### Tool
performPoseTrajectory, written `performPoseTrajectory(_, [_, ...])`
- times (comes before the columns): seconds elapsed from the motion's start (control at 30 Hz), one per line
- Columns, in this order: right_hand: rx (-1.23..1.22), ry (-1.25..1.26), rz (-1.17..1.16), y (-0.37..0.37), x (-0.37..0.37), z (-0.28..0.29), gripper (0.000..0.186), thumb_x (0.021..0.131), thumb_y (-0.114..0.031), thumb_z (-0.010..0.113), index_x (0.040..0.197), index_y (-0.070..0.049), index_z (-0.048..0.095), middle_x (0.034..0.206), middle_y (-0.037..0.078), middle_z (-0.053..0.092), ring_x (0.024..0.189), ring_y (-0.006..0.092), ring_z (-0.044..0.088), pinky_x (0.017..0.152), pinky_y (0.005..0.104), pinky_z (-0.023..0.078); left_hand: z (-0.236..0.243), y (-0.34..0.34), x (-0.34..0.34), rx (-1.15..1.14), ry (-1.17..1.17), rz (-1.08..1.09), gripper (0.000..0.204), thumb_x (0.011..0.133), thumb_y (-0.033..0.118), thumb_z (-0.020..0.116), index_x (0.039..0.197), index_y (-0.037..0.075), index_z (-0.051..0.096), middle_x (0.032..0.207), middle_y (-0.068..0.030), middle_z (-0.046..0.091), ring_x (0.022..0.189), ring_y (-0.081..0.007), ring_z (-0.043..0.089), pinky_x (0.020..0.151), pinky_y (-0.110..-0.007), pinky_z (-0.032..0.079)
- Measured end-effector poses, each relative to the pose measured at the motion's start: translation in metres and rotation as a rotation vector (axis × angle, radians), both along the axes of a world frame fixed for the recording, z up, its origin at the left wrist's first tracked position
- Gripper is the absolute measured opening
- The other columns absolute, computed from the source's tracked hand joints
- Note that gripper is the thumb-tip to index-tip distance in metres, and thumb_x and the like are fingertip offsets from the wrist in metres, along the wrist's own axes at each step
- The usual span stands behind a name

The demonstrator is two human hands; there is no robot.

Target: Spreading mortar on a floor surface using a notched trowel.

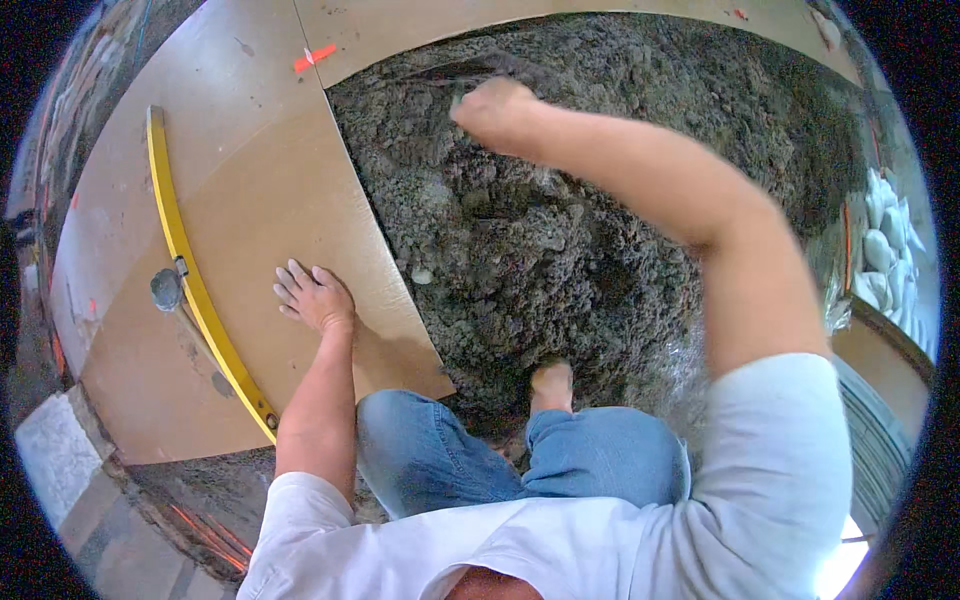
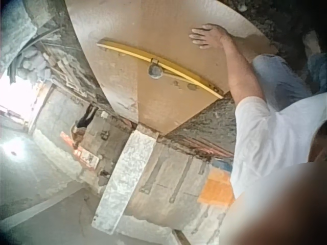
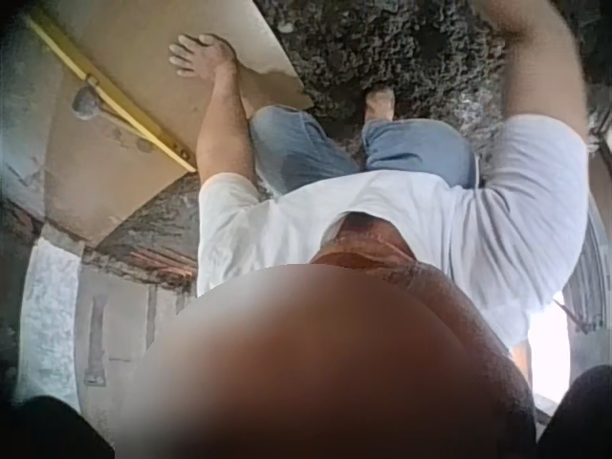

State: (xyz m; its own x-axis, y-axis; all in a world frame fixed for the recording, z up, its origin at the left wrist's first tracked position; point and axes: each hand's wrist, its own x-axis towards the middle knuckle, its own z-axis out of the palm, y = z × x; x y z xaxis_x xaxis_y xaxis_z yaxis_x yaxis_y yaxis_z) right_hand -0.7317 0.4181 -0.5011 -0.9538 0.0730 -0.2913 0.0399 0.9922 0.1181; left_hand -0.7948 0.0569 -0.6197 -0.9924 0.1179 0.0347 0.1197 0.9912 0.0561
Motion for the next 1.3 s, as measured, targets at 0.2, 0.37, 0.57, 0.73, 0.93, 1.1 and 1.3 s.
performPoseTrajectory(0.2, [0.336, -0.180, 0.354, 0.021, -0.035, 0.119, 0.021, 0.076, -0.030, 0.064, 0.082, -0.011, 0.069, 0.083, 0.009, 0.068, 0.080, 0.0208, 0.066, 0.063, 0.0369, 0.051, -0.006, -0.013, 0.005, -0.015, 0.040, 0.025, 0.053, 0.090, 0.032, 0.043, 0.138, 0.011, 0.038, 0.149, -0.0115, 0.027, 0.137, -0.0357, 0.020, 0.108, -0.058, 0.014])
performPoseTrajectory(0.37, [0.418, -0.124, 0.263, 0.002, -0.103, 0.054, 0.009, 0.073, -0.010, 0.064, 0.080, -0.010, 0.071, 0.081, 0.008, 0.069, 0.080, 0.0229, 0.067, 0.064, 0.0363, 0.053, -0.009, -0.008, 0.004, 0.013, 0.041, -0.002, 0.054, 0.089, 0.033, 0.043, 0.138, 0.010, 0.038, 0.148, -0.0121, 0.028, 0.137, -0.0361, 0.020, 0.108, -0.058, 0.015])
performPoseTrajectory(0.57, [0.277, -0.319, 0.227, -0.043, -0.079, 0.042, 0.016, 0.069, -0.012, 0.070, 0.085, -0.011, 0.072, 0.085, 0.007, 0.070, 0.083, 0.0240, 0.068, 0.068, 0.0379, 0.055, -0.007, -0.013, 0.001, -0.036, -0.006, 0.034, 0.054, 0.091, 0.036, 0.040, 0.140, 0.013, 0.036, 0.149, -0.0098, 0.026, 0.138, -0.0343, 0.019, 0.109, -0.058, 0.013])
performPoseTrajectory(0.73, [0.371, -0.198, 0.321, -0.027, -0.098, 0.111, 0.015, 0.073, -0.007, 0.063, 0.081, -0.017, 0.071, 0.079, 0.007, 0.068, 0.076, 0.0251, 0.067, 0.064, 0.0382, 0.053, -0.001, -0.012, 0.004, -0.027, 0.014, 0.027, 0.053, 0.090, 0.035, 0.041, 0.139, 0.013, 0.037, 0.149, -0.0098, 0.027, 0.138, -0.0342, 0.020, 0.108, -0.058, 0.013])
performPoseTrajectory(0.93, [0.250, -0.192, 0.172, -0.050, -0.123, 0.013, 0.018, 0.073, -0.011, 0.067, 0.090, -0.011, 0.072, 0.094, 0.007, 0.070, 0.084, 0.0255, 0.068, 0.070, 0.0368, 0.056, -0.003, -0.006, 0.001, -0.008, 0.009, 0.005, 0.053, 0.090, 0.036, 0.041, 0.139, 0.013, 0.038, 0.149, -0.0097, 0.027, 0.138, -0.0342, 0.020, 0.109, -0.058, 0.013])
performPoseTrajectory(1.1, [0.289, -0.262, 0.291, -0.026, -0.057, 0.059, 0.018, 0.078, -0.005, 0.058, 0.094, -0.007, 0.066, 0.081, 0.009, 0.068, 0.076, 0.0281, 0.067, 0.063, 0.0359, 0.057, -0.006, -0.012, 0.002, 0.006, 0.029, 0.006, 0.054, 0.088, 0.033, 0.044, 0.138, 0.010, 0.039, 0.147, -0.0127, 0.029, 0.136, -0.0367, 0.021, 0.108, -0.058, 0.013])
performPoseTrajectory(1.3, [0.342, -0.385, 0.065, 0.029, -0.030, 0.109, 0.028, 0.064, 0.000, 0.064, 0.083, -0.020, 0.068, 0.076, 0.010, 0.065, 0.075, 0.0281, 0.066, 0.062, 0.0394, 0.054, -0.004, -0.013, 0.005, -0.019, 0.023, 0.007, 0.054, 0.090, 0.035, 0.042, 0.139, 0.012, 0.037, 0.149, -0.0111, 0.027, 0.137, -0.0357, 0.020, 0.108, -0.059, 0.014])
